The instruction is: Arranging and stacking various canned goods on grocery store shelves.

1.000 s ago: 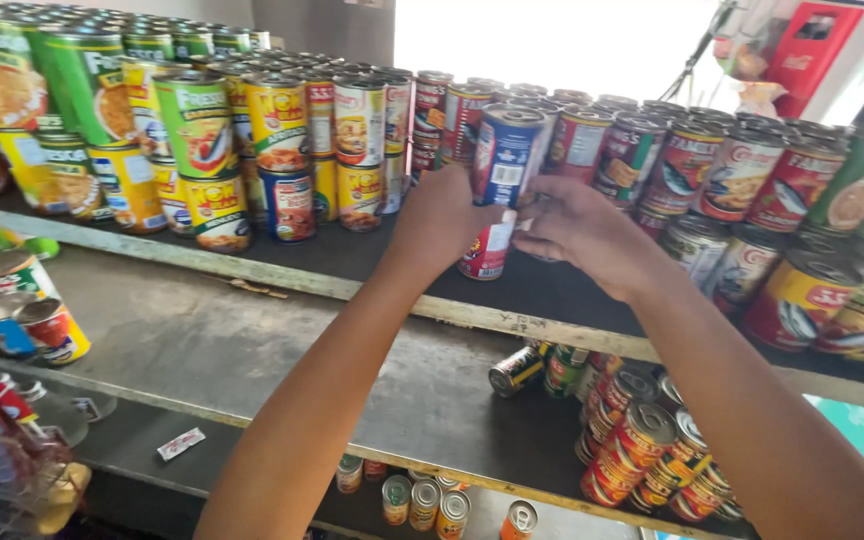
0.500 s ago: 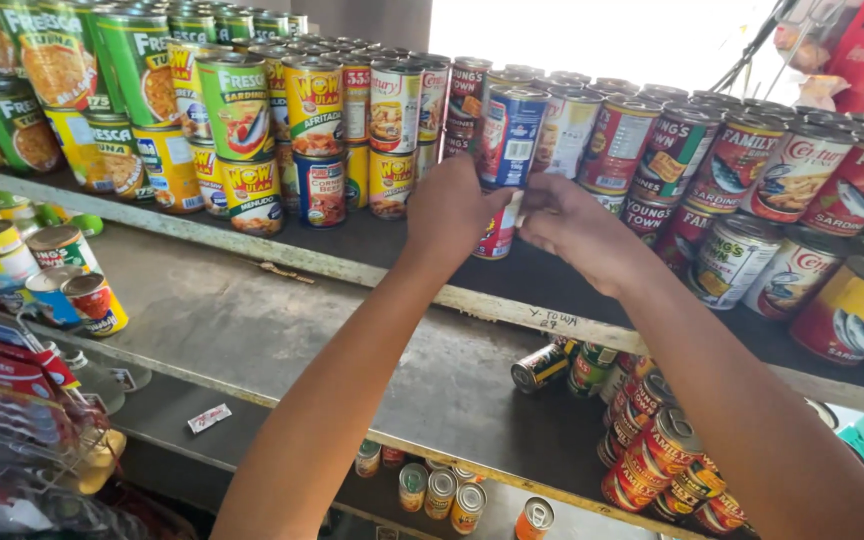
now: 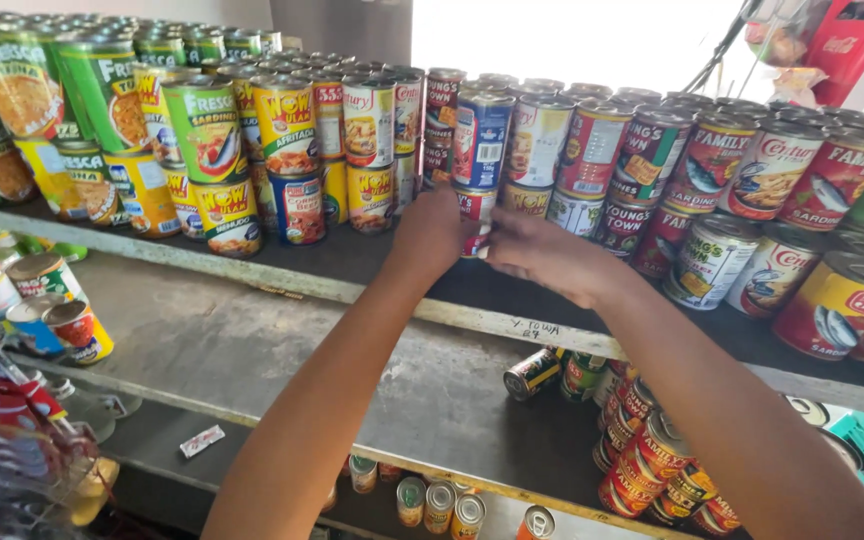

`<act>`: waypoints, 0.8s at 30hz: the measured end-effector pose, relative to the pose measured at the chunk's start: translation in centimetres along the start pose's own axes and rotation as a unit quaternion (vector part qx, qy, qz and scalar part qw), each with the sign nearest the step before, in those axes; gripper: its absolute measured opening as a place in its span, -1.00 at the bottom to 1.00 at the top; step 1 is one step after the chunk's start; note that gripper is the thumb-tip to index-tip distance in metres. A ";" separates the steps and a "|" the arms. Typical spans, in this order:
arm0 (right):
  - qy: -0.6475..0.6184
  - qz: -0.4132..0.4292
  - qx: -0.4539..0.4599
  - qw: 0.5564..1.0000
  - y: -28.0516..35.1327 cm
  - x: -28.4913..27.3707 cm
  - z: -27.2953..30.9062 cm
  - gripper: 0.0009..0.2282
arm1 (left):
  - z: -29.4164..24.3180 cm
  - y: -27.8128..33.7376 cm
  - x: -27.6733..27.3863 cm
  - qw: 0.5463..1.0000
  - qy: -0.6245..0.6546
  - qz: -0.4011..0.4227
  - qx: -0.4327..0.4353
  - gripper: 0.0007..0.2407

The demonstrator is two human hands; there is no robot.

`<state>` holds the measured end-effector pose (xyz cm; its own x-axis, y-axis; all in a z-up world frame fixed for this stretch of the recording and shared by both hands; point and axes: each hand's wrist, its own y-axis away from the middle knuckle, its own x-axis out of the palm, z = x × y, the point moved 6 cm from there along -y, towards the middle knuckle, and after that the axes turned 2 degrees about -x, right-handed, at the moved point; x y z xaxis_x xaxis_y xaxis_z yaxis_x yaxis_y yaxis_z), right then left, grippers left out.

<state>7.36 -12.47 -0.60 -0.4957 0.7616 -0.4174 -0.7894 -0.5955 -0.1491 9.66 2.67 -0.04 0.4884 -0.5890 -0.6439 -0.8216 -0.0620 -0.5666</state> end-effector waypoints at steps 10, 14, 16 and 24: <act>0.047 0.026 -0.049 0.997 3.9 -0.2 1.1 -0.46 | 1.5 -4.3 3.6 0.999 0.013 -0.015 0.033 -0.72; 0.077 0.003 -0.036 0.996 6.7 -2.2 2.1 -0.48 | 1.4 -5.2 3.7 0.998 0.022 0.011 0.055 -0.67; 0.083 -0.008 -0.031 0.996 8.3 -3.6 2.6 -0.51 | 1.4 -5.4 3.7 0.998 0.018 0.019 0.065 -0.67; 0.448 -0.381 -0.080 0.805 18.8 -15.7 6.5 -0.75 | -10.0 -0.4 -2.0 0.966 -0.196 -0.081 0.150 -0.89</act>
<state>-2.04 -33.98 9.00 0.6272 0.4741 -0.6180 -0.6479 -0.1229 -0.7518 6.04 -4.14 6.59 0.7258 -0.2367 -0.6459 -0.6315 0.1428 -0.7621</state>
